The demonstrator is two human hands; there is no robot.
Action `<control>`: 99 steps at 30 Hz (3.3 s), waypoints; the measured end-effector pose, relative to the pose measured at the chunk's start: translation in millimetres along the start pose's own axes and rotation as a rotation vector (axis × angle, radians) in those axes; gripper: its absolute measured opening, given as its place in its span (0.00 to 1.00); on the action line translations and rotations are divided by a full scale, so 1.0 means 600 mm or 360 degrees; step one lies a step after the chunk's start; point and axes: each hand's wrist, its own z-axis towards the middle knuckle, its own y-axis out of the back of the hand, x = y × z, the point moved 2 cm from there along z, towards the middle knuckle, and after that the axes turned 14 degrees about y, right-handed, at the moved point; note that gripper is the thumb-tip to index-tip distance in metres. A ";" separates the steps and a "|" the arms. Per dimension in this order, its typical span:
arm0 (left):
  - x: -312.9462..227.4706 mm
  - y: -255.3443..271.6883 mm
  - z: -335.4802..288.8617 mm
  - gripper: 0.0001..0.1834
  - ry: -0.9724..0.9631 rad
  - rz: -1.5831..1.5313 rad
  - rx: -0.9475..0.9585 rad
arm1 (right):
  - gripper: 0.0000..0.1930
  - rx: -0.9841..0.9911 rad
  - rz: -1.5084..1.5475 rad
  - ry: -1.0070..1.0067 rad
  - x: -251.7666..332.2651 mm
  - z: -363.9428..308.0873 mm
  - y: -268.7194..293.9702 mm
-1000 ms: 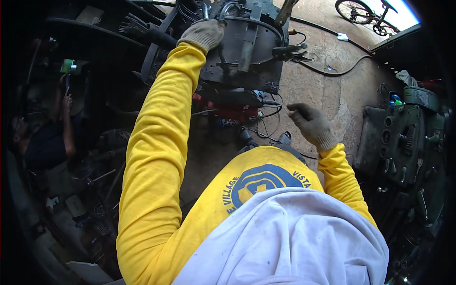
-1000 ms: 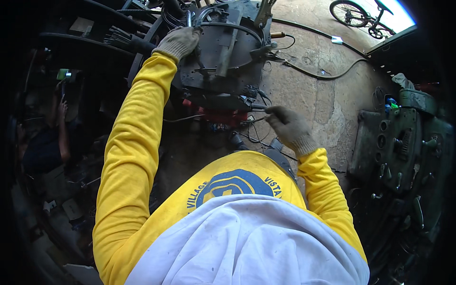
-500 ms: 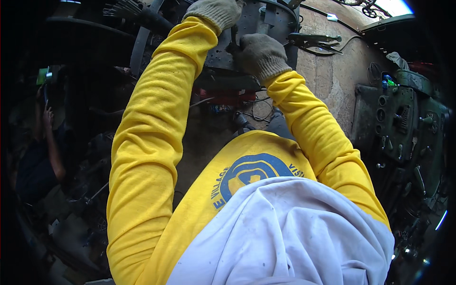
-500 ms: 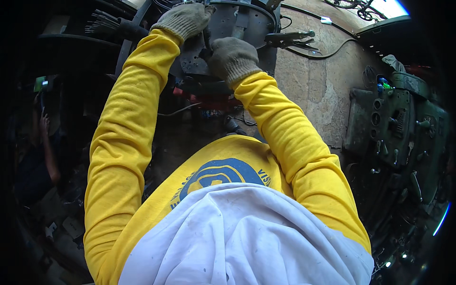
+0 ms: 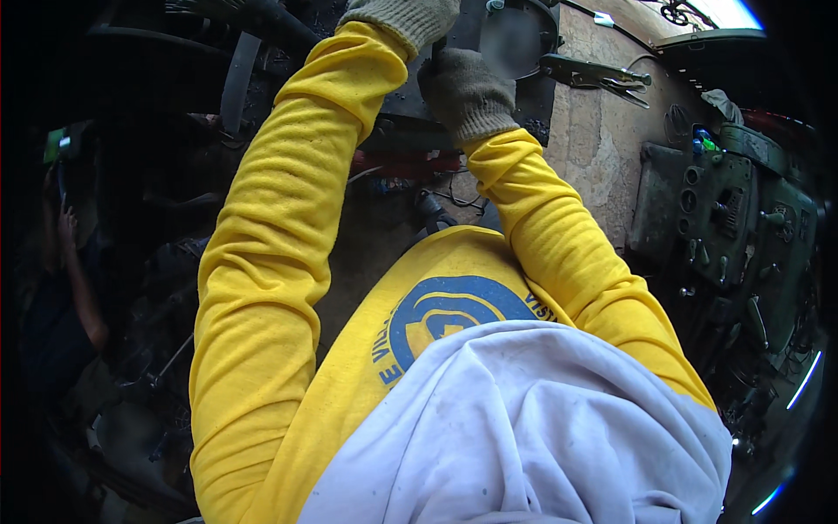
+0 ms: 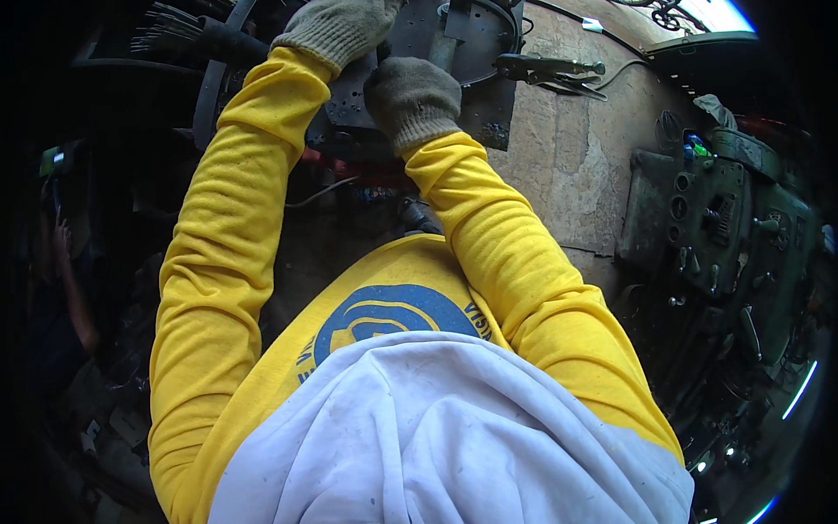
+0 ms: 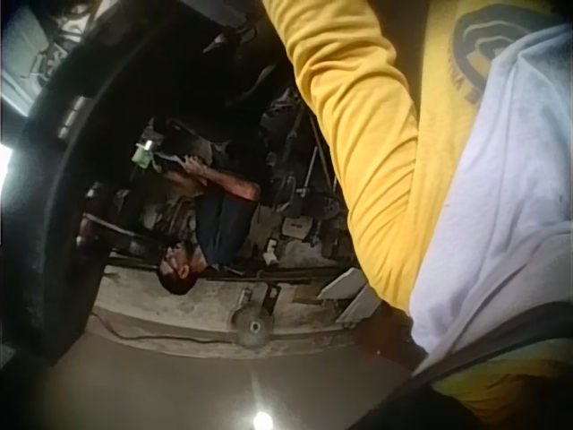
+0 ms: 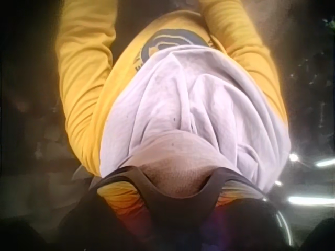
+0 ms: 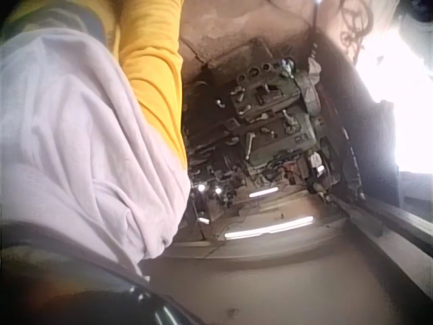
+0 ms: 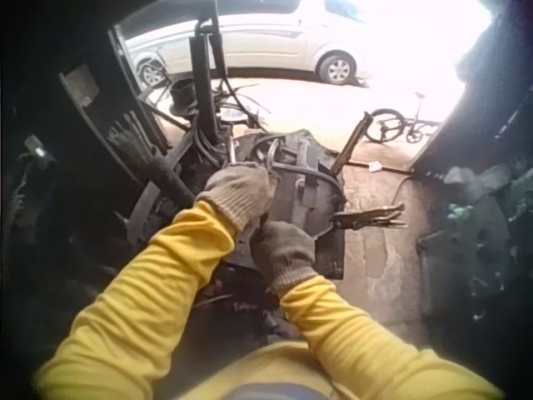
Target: The person welds metal pieces onto a curved frame using a welding torch and adjusts the frame with a hammer and pliers.
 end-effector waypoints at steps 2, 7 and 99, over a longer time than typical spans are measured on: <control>-0.002 0.005 -0.004 0.27 -0.0014 0.0083 -0.0127 | 0.17 -0.0008 -0.0007 0.0021 0.005 0.000 -0.001; 0.011 -0.017 -0.023 0.24 0.0015 0.0602 -0.0181 | 0.17 -0.0021 -0.0050 0.0223 0.006 -0.001 -0.016; 0.051 -0.079 -0.006 0.19 -0.0071 -0.1671 0.0600 | 0.18 0.0098 0.0189 0.0323 -0.030 -0.014 0.013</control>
